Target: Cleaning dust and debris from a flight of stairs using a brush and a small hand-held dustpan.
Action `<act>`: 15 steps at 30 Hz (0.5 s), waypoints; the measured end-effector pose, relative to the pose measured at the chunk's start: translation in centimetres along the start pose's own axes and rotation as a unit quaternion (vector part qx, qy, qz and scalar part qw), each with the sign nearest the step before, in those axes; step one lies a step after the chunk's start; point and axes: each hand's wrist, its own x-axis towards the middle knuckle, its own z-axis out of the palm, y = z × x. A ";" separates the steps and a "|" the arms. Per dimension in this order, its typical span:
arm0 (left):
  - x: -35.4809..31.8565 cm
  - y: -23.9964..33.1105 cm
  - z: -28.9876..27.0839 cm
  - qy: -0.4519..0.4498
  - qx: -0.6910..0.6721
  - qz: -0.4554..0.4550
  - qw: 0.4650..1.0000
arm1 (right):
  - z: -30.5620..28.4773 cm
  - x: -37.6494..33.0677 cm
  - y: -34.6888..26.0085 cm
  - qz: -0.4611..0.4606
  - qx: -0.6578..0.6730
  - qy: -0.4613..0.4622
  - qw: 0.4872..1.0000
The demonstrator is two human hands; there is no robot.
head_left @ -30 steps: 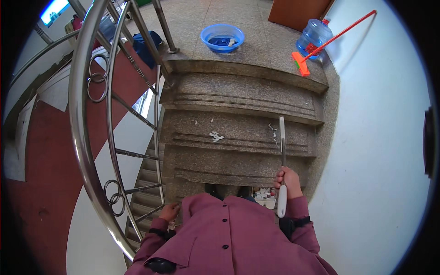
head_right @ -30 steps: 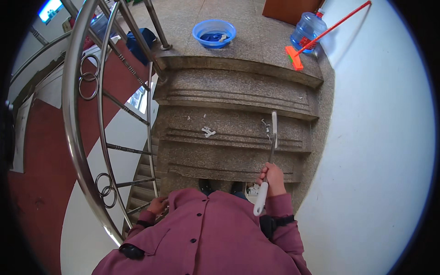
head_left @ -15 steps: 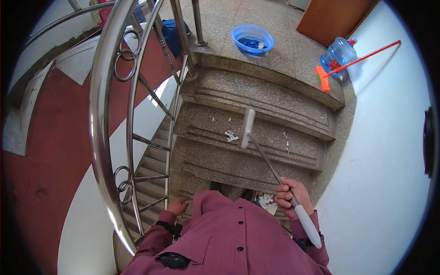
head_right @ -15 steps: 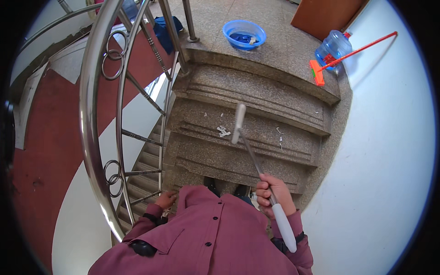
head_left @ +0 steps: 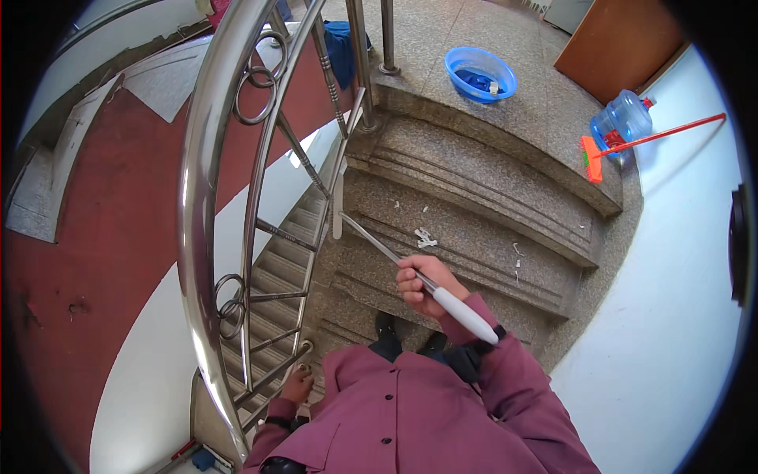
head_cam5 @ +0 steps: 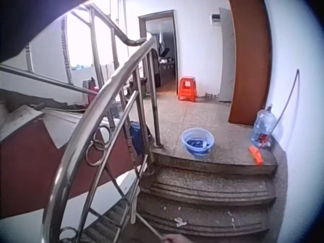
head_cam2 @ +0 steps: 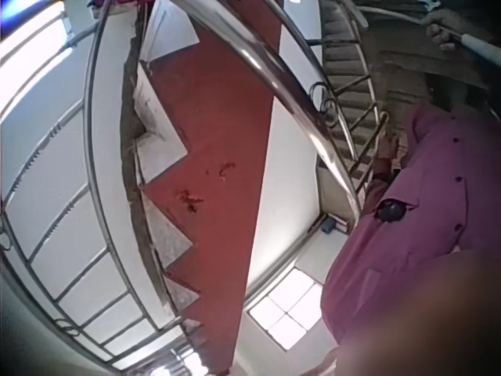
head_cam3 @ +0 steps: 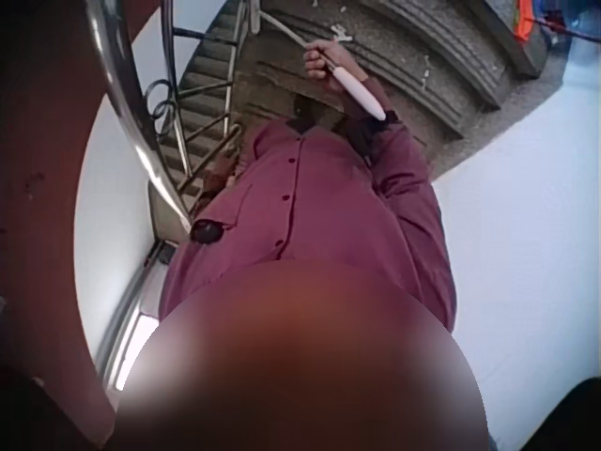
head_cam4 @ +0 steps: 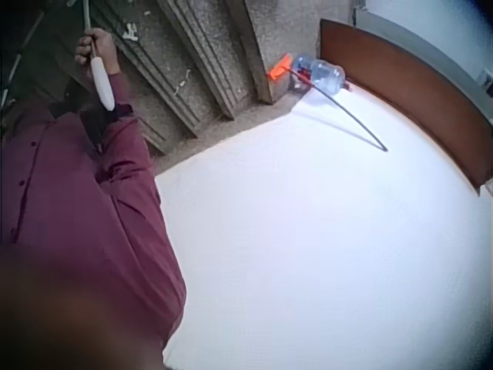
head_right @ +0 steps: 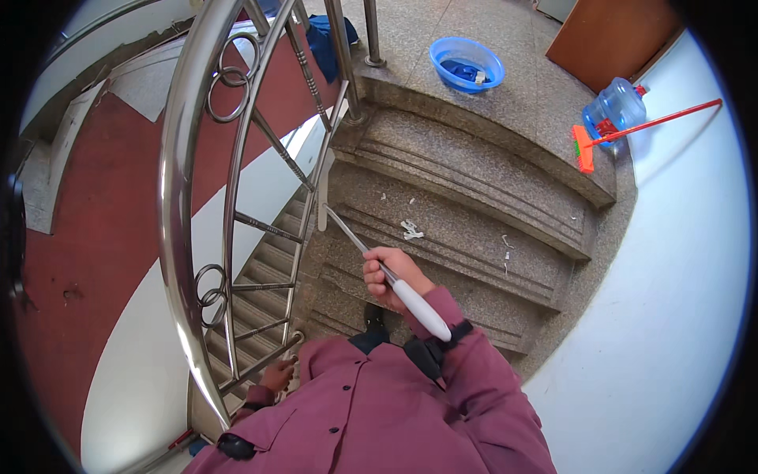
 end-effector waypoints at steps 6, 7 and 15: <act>-5.0 -4.3 0.3 0.056 -0.021 -0.070 0.996 | -1.2 7.6 -3.1 0.029 0.070 -0.060 0.995; -5.8 -3.9 0.4 0.053 -0.019 -0.071 0.996 | -1.7 8.6 -3.7 0.033 0.102 -0.075 0.991; -8.8 1.9 1.3 0.075 -0.015 -0.096 0.992 | -4.9 11.3 -7.4 -0.067 0.212 -0.069 0.973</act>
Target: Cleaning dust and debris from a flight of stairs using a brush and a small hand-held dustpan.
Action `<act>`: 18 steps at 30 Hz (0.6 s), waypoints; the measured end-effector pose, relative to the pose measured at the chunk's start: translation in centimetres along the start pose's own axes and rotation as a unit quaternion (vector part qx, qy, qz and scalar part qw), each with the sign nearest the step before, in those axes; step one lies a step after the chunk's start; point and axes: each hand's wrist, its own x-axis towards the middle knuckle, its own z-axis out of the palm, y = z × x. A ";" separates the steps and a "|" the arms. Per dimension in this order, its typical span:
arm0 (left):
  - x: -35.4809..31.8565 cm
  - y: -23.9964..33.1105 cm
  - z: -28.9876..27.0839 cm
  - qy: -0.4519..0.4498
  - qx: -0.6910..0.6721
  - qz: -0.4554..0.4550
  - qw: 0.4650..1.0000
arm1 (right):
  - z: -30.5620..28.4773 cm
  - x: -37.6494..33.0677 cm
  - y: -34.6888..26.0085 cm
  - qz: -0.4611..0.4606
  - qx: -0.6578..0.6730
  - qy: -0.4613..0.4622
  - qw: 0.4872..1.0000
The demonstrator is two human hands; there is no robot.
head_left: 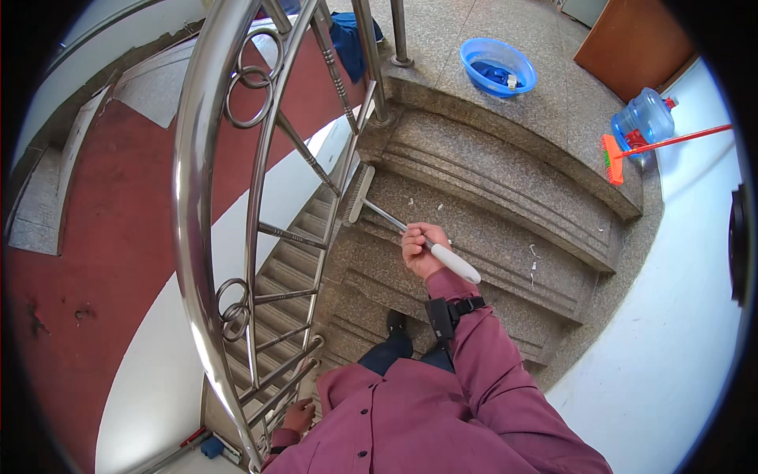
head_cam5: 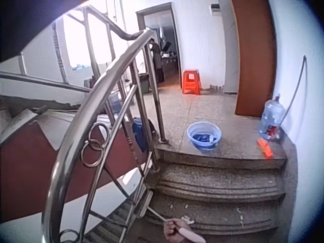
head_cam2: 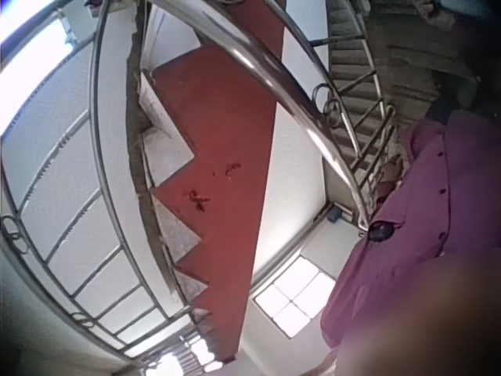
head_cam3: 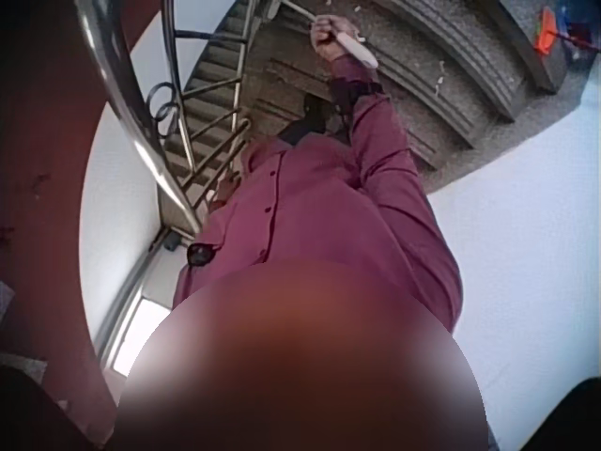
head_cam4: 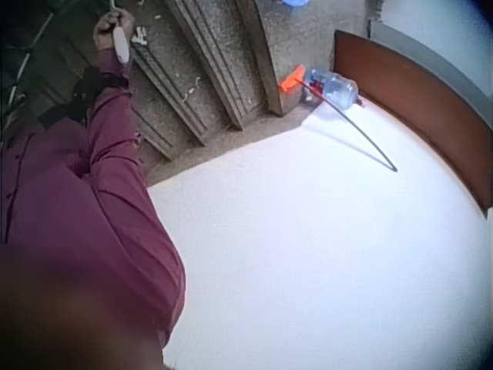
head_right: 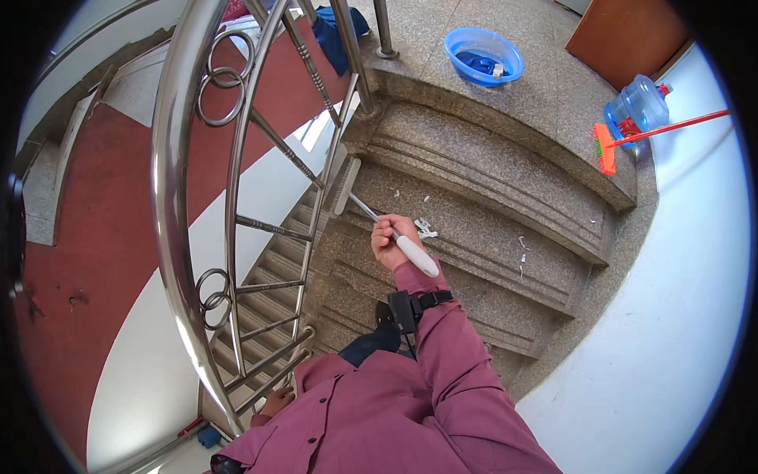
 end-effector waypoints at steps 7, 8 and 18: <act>3.2 -1.6 0.9 -0.019 -0.023 0.018 0.999 | -2.9 -4.0 -3.6 -0.054 0.052 0.021 0.997; 3.5 -1.4 1.1 -0.022 -0.027 0.018 0.999 | -3.8 -4.8 -4.2 -0.055 0.054 0.028 0.997; 4.0 1.4 3.6 -0.052 0.001 0.069 0.996 | -8.9 -15.4 -7.8 -0.099 0.082 0.045 0.991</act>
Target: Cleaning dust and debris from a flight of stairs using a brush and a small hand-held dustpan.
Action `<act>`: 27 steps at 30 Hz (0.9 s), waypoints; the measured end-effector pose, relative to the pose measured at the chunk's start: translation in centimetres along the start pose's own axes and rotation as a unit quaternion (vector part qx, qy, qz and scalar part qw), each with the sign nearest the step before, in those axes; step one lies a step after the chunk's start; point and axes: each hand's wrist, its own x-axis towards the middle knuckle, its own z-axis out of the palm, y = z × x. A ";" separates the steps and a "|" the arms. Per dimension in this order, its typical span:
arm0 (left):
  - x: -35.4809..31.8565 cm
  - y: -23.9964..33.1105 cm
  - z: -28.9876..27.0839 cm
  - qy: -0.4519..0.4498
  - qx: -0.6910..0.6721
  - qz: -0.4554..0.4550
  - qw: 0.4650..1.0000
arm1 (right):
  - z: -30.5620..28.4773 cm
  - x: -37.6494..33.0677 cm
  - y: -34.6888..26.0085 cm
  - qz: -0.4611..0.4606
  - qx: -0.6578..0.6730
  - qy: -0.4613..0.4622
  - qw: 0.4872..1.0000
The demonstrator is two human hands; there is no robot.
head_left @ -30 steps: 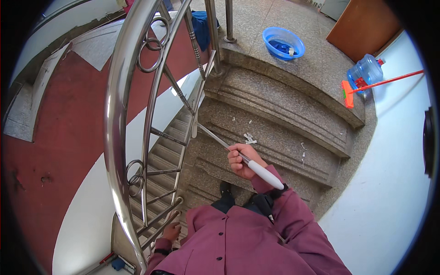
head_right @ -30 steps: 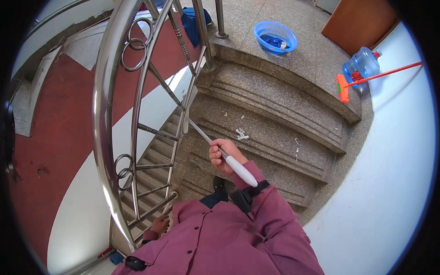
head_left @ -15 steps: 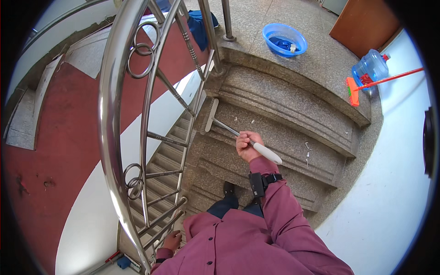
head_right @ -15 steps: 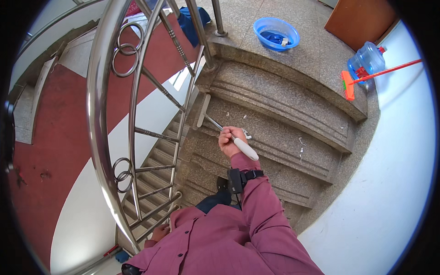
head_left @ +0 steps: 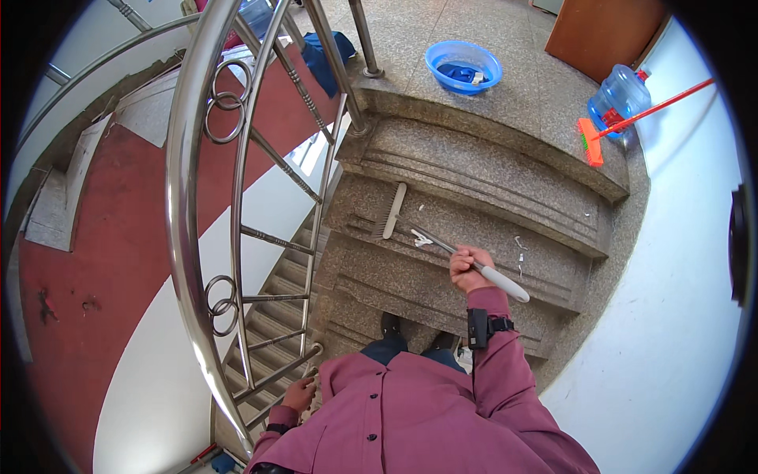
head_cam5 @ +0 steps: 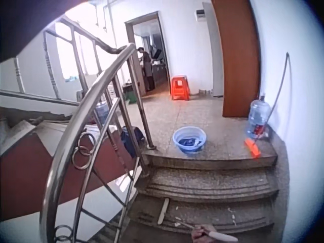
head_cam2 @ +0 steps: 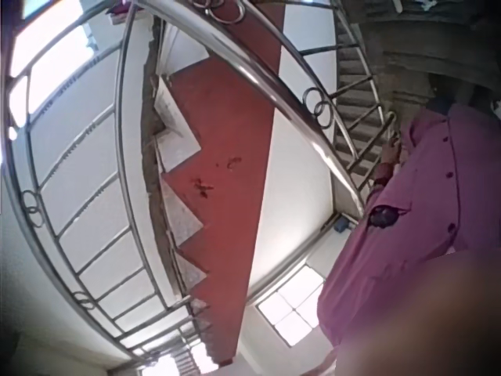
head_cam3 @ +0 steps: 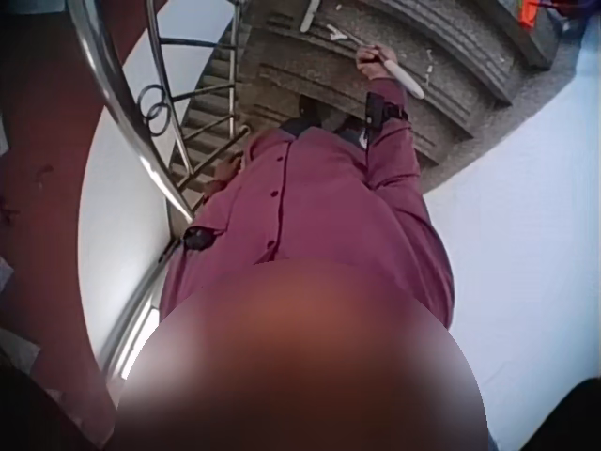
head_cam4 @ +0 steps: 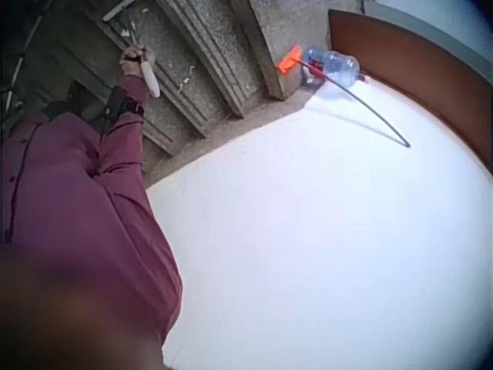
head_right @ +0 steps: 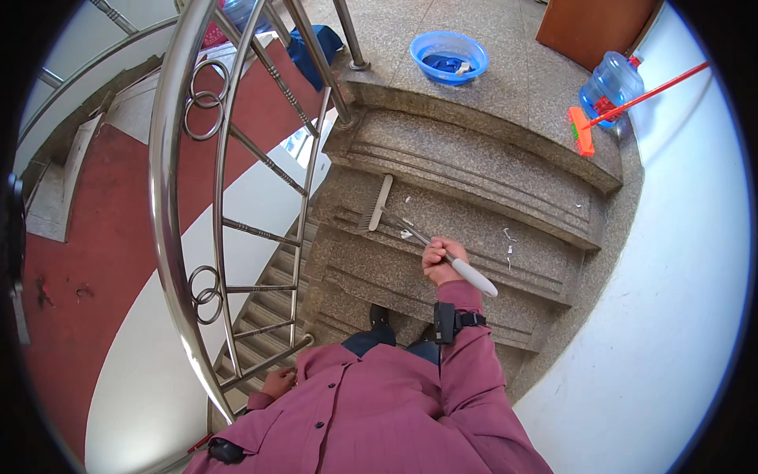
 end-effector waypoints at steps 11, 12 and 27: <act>-0.8 3.0 2.9 -0.011 0.065 0.014 0.998 | -5.3 -7.4 -5.7 -0.047 0.044 -0.020 0.998; -0.7 3.3 3.2 -0.012 0.065 0.014 0.998 | -5.6 -8.0 -6.1 -0.046 0.051 -0.022 0.997; 1.1 2.8 5.8 -0.029 0.070 0.015 0.997 | -7.9 -14.1 -9.2 -0.082 0.083 -0.019 0.993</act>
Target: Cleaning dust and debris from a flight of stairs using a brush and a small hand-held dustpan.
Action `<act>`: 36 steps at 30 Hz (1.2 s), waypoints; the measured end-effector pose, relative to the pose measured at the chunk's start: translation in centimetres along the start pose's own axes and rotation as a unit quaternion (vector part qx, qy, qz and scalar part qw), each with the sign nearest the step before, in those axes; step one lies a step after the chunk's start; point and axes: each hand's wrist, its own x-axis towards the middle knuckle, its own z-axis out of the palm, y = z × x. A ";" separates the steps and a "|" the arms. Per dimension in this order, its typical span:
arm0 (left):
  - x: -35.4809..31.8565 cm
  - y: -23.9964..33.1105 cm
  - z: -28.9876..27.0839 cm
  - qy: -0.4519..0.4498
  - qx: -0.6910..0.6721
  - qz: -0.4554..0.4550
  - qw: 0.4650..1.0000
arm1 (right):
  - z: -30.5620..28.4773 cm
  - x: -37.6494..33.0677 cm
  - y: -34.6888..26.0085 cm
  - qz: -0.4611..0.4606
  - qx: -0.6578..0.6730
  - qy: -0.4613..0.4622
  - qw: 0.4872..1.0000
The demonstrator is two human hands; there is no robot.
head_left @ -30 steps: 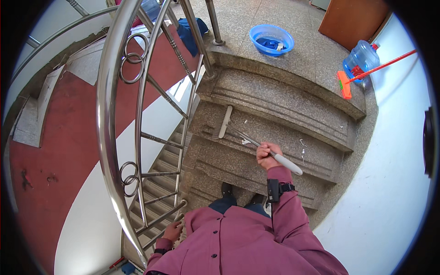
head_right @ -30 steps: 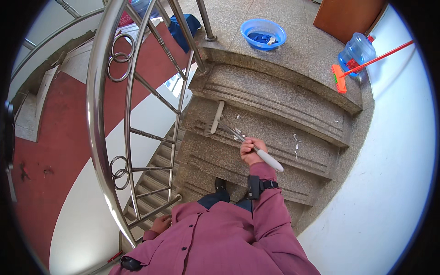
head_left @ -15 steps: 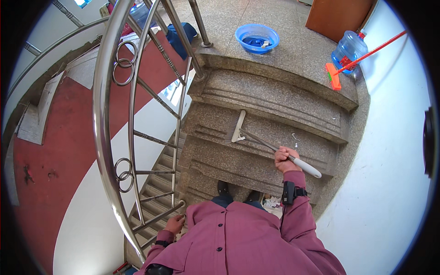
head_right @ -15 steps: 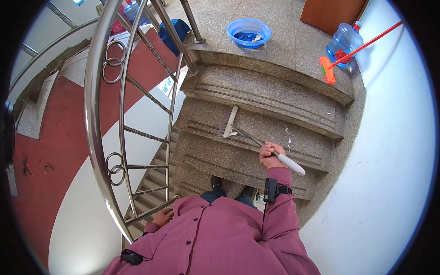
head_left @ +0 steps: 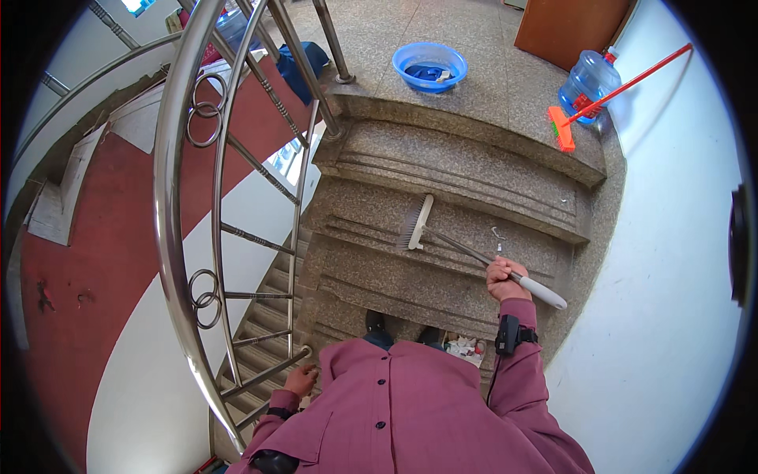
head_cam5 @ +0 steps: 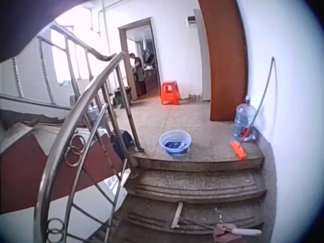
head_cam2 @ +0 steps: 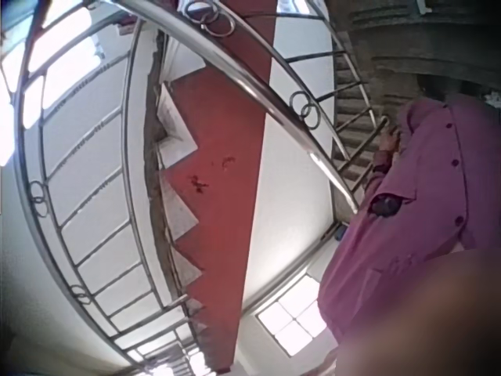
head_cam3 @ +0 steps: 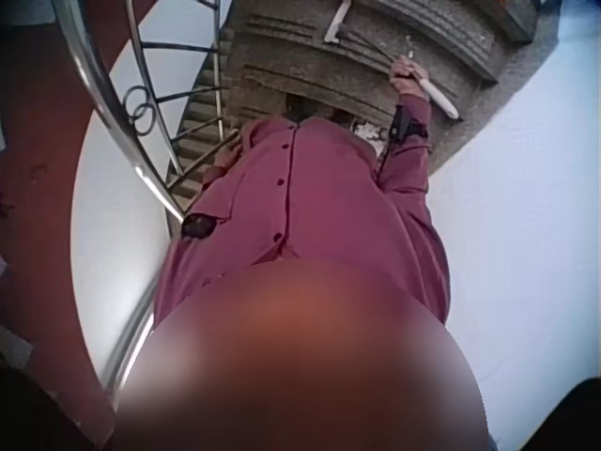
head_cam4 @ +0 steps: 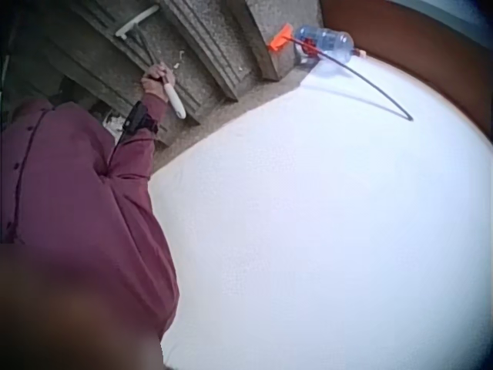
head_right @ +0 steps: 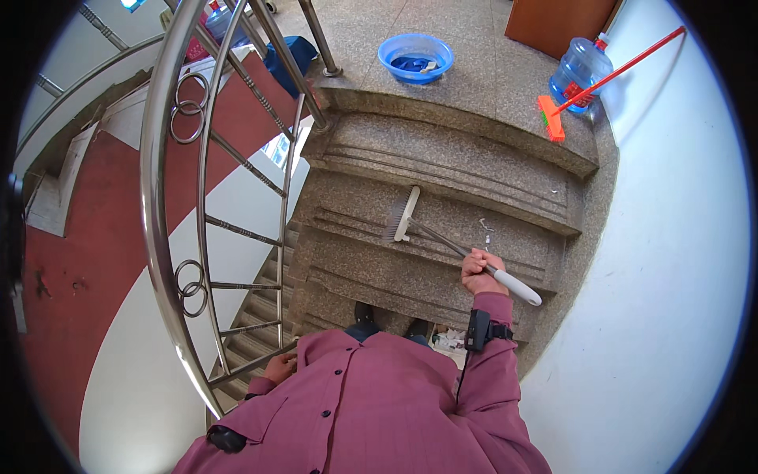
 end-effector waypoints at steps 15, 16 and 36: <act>0.3 -0.1 0.1 0.003 0.018 0.076 0.997 | -0.1 -2.5 -2.5 -0.032 0.001 0.009 0.999; 0.4 -0.2 0.0 0.001 0.037 0.082 0.996 | 0.0 -2.7 -2.6 -0.034 0.004 0.009 0.999; 4.2 -2.1 -0.8 -0.004 0.073 0.117 0.990 | 4.1 -8.1 8.7 -0.017 -0.149 0.043 0.988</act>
